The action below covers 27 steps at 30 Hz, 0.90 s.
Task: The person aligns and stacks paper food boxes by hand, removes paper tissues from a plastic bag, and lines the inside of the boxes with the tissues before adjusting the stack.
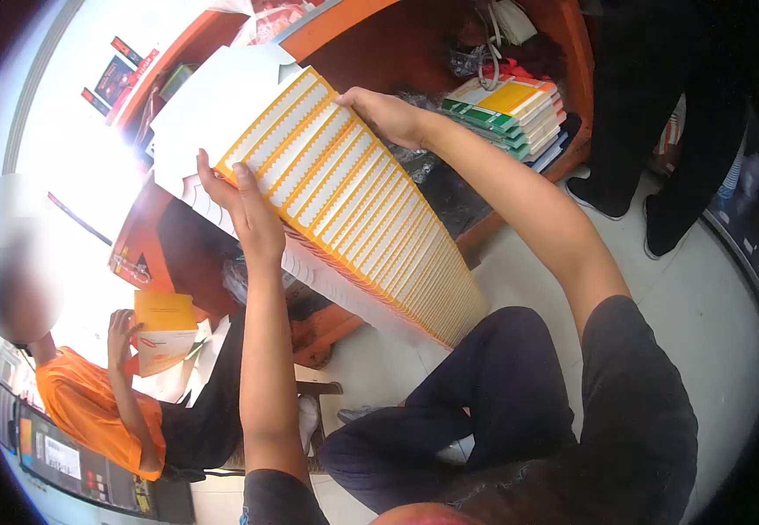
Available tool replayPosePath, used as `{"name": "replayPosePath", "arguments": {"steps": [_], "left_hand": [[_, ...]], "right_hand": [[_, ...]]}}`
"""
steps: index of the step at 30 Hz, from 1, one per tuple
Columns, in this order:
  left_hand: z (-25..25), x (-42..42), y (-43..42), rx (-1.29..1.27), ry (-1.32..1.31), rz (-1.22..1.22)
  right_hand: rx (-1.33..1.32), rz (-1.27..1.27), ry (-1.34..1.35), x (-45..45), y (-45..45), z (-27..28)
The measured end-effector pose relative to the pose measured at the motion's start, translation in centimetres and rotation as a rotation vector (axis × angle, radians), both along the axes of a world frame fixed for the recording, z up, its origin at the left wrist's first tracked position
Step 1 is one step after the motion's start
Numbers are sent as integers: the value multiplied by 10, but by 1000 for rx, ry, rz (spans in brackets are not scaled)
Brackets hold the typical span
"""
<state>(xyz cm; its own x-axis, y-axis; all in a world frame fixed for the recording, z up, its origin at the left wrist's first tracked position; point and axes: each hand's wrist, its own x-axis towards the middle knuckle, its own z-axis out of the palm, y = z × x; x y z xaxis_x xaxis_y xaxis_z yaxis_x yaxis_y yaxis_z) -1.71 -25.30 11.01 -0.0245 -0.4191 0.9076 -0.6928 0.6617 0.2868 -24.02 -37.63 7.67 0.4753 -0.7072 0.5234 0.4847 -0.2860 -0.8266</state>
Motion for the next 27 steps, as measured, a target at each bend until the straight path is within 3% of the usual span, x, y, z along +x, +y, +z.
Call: {"name": "replayPosePath", "arguments": {"steps": [6, 19, 25, 27], "left_hand": [[-1, -6, 2, 17, 59, -63], [-6, -11, 5, -7, 113, -127], [-12, -13, 10, -55, 89, -63], [-20, -14, 12, -86, 123, -66]], "right_hand": [[65, 102, -22, -3, -33, -7], [28, 52, 62, -18, -5, -4], [6, -190, 192, -17, 9, -5], [-135, -190, 36, -12, 19, -17]]}}
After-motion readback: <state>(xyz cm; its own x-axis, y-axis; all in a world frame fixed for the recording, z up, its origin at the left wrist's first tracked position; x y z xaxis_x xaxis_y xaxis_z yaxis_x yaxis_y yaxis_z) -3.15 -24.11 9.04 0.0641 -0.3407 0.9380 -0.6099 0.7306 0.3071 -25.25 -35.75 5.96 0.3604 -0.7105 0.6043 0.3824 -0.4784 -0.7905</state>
